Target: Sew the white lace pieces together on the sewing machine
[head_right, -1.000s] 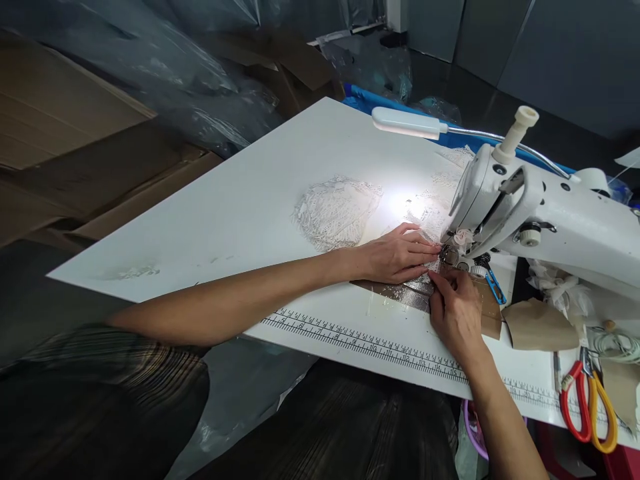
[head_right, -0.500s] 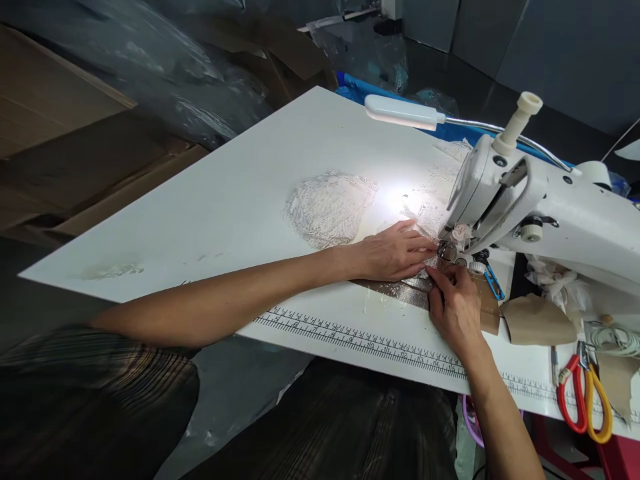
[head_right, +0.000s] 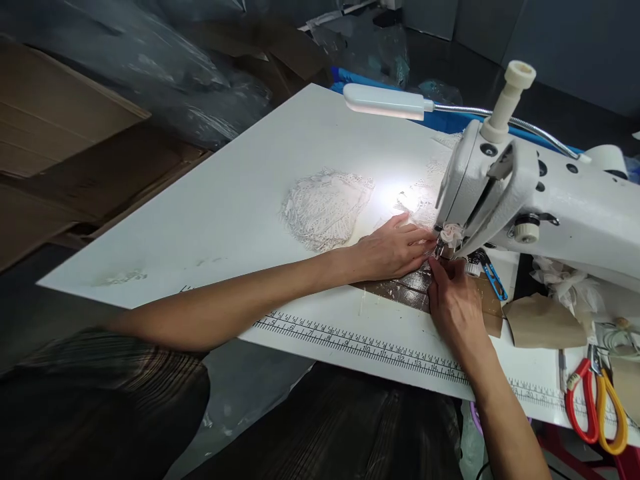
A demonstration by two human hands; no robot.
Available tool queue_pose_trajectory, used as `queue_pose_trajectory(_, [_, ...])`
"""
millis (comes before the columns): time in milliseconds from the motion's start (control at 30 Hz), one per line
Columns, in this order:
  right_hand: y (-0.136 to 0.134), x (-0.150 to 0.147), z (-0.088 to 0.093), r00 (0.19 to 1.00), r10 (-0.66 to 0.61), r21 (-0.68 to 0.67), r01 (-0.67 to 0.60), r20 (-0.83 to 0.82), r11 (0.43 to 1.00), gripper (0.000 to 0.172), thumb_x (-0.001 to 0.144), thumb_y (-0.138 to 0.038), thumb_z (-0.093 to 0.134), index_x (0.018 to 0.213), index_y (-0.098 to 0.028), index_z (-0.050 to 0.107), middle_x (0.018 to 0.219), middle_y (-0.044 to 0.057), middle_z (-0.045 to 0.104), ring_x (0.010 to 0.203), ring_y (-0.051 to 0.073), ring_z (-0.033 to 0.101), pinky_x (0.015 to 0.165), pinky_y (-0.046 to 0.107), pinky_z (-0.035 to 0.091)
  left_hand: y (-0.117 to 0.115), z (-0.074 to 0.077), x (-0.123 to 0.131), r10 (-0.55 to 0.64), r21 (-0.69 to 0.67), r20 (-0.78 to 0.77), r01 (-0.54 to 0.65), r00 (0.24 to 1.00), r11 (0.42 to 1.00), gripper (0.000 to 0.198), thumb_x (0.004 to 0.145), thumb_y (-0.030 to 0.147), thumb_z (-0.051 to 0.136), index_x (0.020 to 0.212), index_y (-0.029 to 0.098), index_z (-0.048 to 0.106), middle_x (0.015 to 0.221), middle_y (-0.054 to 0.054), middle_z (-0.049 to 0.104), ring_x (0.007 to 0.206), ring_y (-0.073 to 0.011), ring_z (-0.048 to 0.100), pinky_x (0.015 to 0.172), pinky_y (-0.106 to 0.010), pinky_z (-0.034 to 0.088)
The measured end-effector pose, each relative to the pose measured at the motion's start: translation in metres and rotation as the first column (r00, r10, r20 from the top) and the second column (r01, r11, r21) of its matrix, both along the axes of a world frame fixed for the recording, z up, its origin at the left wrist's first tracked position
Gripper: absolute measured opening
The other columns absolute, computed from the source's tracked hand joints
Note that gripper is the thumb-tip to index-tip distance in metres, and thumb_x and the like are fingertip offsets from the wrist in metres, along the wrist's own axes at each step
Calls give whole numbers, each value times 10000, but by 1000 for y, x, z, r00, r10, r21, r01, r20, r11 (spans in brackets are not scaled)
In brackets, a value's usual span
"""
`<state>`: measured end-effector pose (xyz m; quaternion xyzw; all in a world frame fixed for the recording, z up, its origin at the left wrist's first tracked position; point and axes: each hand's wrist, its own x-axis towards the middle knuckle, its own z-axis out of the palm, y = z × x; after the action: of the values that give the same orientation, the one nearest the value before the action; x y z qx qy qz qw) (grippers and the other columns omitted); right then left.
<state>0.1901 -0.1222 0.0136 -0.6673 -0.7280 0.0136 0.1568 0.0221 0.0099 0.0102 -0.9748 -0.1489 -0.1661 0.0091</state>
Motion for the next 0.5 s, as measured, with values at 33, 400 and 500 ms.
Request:
queue_pose_trajectory(33, [1, 0, 0, 1000, -5, -9, 5, 8, 1000, 429, 946, -201, 419, 1311, -238, 641, 1054, 127, 606, 769, 211, 607, 575, 310, 496, -1, 0, 1, 15, 7, -5, -15, 1000, 1000, 287, 1050, 242, 426, 1193, 167, 663, 1273, -114, 663, 1093, -230, 635, 1057, -478, 392])
queue_pose_trajectory(400, [11, 39, 14, 970, 35, -13, -39, -240, 999, 401, 924, -313, 472, 1249, -217, 687, 1016, 110, 727, 887, 261, 684, 774, 403, 559, -14, -1, 10, 159, 59, 12, -160, 987, 985, 301, 1059, 306, 418, 1087, 130, 660, 1197, -121, 682, 958, -239, 614, 794, -387, 377])
queue_pose_trajectory(500, [16, 50, 11, 946, -113, -103, 86, -303, 991, 408, 897, -353, 489, 1194, -167, 698, 968, 120, 744, 838, 265, 692, 735, 393, 546, -8, 2, 4, 168, 68, 107, -175, 980, 982, 327, 1060, 356, 433, 1126, 104, 630, 1245, -174, 651, 973, -254, 608, 814, -408, 411])
